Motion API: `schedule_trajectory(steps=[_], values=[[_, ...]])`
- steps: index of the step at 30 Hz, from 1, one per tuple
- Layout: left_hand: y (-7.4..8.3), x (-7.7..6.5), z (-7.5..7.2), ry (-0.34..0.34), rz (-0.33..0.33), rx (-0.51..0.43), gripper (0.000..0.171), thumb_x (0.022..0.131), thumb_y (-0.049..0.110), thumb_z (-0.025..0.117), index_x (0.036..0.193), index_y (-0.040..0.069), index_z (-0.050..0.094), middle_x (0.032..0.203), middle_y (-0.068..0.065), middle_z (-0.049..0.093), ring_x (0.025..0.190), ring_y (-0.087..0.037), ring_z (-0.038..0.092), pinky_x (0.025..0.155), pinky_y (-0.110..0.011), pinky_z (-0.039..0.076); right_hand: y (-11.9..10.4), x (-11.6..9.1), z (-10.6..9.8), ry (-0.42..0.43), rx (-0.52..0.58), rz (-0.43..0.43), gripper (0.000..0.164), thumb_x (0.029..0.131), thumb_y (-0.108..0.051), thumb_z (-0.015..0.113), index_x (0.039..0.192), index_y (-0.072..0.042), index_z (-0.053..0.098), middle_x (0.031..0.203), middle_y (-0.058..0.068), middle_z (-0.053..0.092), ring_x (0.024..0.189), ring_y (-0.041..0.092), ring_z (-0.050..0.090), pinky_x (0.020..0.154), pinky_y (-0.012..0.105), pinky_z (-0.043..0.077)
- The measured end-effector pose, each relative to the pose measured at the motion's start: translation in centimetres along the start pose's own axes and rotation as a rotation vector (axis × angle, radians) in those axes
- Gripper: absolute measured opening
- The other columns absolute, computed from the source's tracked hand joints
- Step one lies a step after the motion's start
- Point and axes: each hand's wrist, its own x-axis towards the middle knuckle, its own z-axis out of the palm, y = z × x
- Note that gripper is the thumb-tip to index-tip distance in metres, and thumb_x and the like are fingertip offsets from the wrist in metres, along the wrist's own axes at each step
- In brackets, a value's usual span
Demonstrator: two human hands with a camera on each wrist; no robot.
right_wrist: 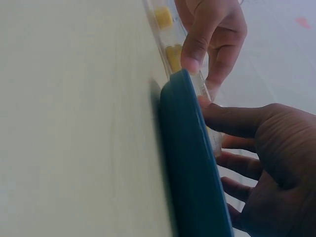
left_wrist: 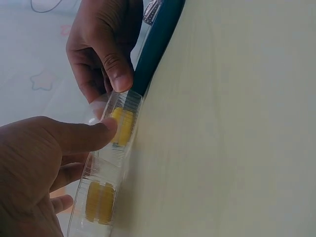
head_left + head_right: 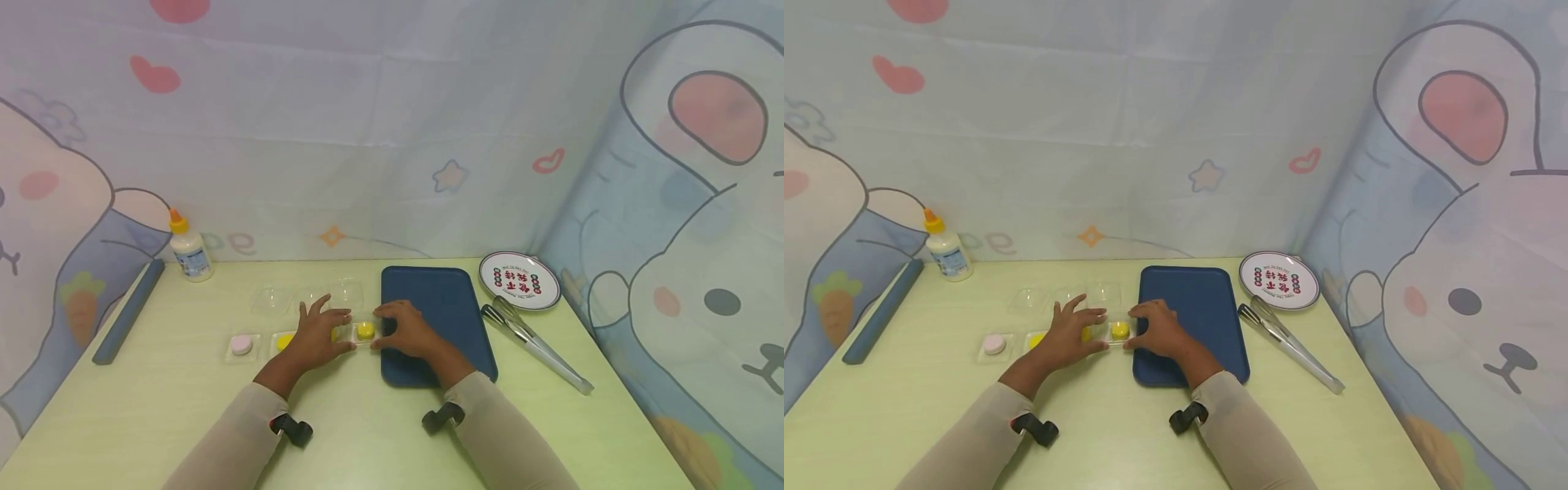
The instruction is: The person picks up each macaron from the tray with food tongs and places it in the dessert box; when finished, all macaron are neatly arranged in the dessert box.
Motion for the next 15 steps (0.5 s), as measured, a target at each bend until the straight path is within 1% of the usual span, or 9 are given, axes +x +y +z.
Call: schedule_trajectory(steps=[7, 12, 15], values=[[-0.14, -0.05, 0.02, 0.006, -0.006, -0.024, 0.054, 0.096, 0.035, 0.084, 0.138, 0.003, 0.075, 0.151, -0.014, 0.069, 0.164, -0.051, 0.031, 0.122, -0.091, 0.006, 0.06, 0.12, 0.28, 0.009, -0.005, 0.012, 0.067, 0.085, -0.024, 0.097, 0.143, -0.003, 0.071, 0.152, 0.017, 0.065, 0.151, 0.041, 0.048, 0.126, 0.082, 0.022], [-0.09, -0.02, -0.05, 0.004, -0.013, -0.040, 0.054, 0.096, 0.036, 0.084, 0.138, 0.004, 0.075, 0.150, -0.014, 0.070, 0.165, -0.050, 0.029, 0.124, -0.090, 0.003, -0.15, 0.07, 0.20, 0.010, -0.026, 0.014, 0.069, 0.084, -0.024, 0.097, 0.143, -0.003, 0.070, 0.153, 0.018, 0.065, 0.152, 0.042, 0.047, 0.125, 0.084, 0.022], [-0.04, 0.03, -0.28, 0.008, -0.003, -0.032, 0.053, 0.095, 0.036, 0.085, 0.136, 0.003, 0.076, 0.148, -0.016, 0.071, 0.163, -0.052, 0.031, 0.123, -0.091, 0.005, -0.42, -0.03, -0.02, 0.000, -0.028, 0.018, 0.070, 0.084, -0.025, 0.097, 0.145, -0.002, 0.069, 0.155, 0.018, 0.063, 0.154, 0.043, 0.046, 0.125, 0.084, 0.021]])
